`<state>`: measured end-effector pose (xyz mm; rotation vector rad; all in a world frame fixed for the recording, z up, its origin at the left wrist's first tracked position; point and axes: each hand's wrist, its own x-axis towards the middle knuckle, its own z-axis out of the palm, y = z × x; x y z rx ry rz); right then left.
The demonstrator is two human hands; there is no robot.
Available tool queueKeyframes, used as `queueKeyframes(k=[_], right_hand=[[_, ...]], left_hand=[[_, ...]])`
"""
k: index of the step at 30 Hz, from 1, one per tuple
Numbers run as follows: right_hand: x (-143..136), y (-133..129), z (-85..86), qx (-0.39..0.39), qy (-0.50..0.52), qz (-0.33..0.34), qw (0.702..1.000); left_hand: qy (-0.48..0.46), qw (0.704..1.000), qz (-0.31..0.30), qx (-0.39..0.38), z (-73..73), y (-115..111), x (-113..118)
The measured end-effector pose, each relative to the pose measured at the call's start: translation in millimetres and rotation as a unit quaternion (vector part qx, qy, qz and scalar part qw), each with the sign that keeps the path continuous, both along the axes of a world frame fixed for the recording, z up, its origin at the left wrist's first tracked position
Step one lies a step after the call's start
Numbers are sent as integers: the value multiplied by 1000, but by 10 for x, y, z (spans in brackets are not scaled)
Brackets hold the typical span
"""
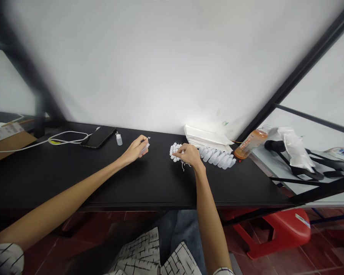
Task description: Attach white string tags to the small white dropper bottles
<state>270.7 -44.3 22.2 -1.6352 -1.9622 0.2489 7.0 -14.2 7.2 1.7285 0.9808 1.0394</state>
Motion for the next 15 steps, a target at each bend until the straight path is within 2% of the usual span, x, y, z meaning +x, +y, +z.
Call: queueKeyframes(k=[4,7,15], right_hand=[[80,-13,9,2,30,-20,999],[105,-20,7,-25,32,-2,999],[22,-34,29,-77,30,-6,997]], left_hand=[[12,1000,-1,11,-22,15,1],[34,999,-3,22,-23,12,-4],[50,998,-13,26,12,-15,-17]])
